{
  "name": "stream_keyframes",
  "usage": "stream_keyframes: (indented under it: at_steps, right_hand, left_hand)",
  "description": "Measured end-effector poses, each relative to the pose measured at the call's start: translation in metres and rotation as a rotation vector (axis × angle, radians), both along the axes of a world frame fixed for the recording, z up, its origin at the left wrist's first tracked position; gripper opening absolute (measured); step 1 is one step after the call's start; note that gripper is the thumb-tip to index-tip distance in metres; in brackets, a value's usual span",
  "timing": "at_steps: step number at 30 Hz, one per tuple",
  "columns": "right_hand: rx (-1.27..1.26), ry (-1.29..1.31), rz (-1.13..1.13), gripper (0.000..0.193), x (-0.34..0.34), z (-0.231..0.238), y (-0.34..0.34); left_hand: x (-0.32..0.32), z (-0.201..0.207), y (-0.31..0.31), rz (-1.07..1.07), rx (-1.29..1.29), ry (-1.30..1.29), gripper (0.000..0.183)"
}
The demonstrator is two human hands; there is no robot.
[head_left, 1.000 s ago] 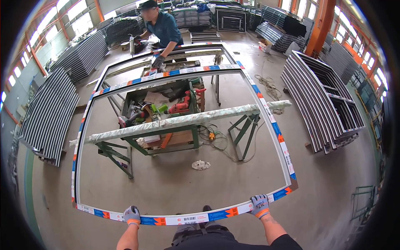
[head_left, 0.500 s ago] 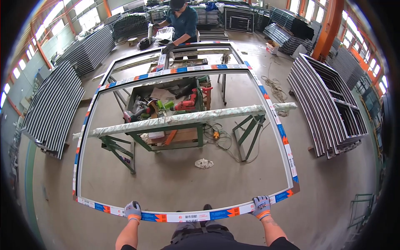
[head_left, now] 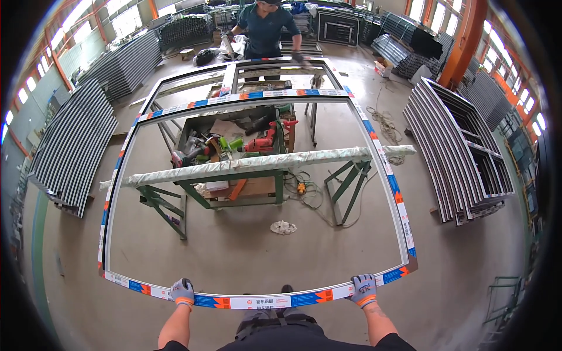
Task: Assembling and securing aluminum window frame components using power tools and sealant.
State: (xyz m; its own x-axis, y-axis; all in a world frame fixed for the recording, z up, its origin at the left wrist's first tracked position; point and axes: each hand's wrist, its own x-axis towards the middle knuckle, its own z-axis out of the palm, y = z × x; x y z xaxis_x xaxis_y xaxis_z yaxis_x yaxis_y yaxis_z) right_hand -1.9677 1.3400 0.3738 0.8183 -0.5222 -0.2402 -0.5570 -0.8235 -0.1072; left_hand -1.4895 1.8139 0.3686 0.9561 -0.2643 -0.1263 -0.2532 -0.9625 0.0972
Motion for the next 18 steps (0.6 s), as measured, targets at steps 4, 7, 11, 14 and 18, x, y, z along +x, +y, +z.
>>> stream_keyframes:
  at_steps: [4,7,11,14,18]
  right_hand:
    - [-0.003,-0.059,-0.019,0.066,-0.007,-0.003,-0.001]
    - [-0.001,-0.050,-0.024,0.065,-0.007,-0.001,0.000]
    - [0.016,-0.010,-0.031,0.064,-0.005,0.002,0.000]
    - [0.013,0.016,-0.032,0.064,-0.001,0.008,-0.002]
    - [0.002,0.011,-0.034,0.063,-0.001,0.006,-0.004]
  left_hand:
    - [-0.007,0.000,-0.005,-0.004,-0.006,-0.021,0.011]
    - [-0.007,-0.001,-0.006,-0.007,-0.006,0.008,0.011]
    - [-0.006,-0.005,-0.004,-0.008,-0.011,-0.010,0.011]
    - [-0.007,-0.008,0.000,0.003,-0.011,-0.005,0.010]
    - [-0.007,-0.007,-0.001,0.013,-0.013,0.007,0.010]
